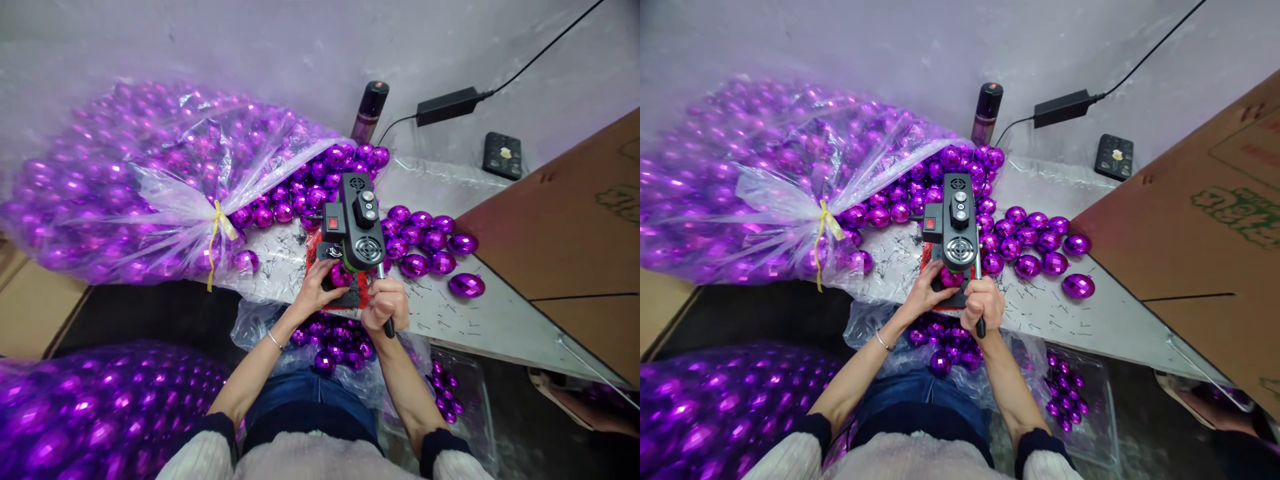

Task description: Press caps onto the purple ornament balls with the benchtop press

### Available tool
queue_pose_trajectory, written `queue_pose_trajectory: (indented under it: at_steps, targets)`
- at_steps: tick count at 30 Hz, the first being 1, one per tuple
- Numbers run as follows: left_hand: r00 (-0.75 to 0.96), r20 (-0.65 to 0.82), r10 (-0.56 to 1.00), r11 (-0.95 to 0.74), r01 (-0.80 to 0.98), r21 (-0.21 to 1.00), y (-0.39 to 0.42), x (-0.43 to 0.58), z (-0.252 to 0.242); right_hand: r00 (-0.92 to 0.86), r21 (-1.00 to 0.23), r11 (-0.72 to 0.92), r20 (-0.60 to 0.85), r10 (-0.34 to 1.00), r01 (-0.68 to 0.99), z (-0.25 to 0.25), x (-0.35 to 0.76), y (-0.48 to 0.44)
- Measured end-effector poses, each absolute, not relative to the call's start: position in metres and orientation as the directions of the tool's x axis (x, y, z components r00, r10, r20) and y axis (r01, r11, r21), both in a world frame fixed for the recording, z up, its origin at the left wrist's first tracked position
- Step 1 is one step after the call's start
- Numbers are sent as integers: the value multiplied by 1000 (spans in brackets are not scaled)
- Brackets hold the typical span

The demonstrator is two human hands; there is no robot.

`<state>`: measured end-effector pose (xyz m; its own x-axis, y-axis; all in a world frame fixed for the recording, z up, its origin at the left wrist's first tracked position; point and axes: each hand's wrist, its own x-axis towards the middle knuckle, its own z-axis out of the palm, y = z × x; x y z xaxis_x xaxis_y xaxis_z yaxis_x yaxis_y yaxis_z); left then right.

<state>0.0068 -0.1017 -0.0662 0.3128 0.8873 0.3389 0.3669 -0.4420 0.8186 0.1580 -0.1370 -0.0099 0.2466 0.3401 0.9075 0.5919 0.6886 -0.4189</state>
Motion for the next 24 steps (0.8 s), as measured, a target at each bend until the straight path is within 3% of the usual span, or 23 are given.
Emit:
queue_pose_trajectory:
  at_steps: [7, 11, 14, 17, 21, 24]
  targets:
    - [300, 365, 881, -458, 354, 815, -100, 8, -69, 288, -412, 704, 911, 297, 578, -17, 154, -132]
    - [291, 357, 888, -446, 350, 824, -99, 8, -69, 199, -335, 671, 941, 273, 662, -26, 157, -129]
    - [302, 340, 891, -433, 337, 836, -97, 9, -67, 179, -316, 730, 948, 262, 606, -19, 160, -129]
    - [306, 368, 878, -458, 312, 833, -96, 9, -67, 241, -398, 731, 917, 317, 555, 6, 160, -135]
    - [322, 429, 844, -523, 321, 790, -113, 4, -71, 308, -609, 549, 780, 544, 572, 47, 159, -147]
    - [379, 493, 783, -618, 389, 683, -142, -4, -77, 297, -615, 555, 774, 559, 560, 59, 160, -149]
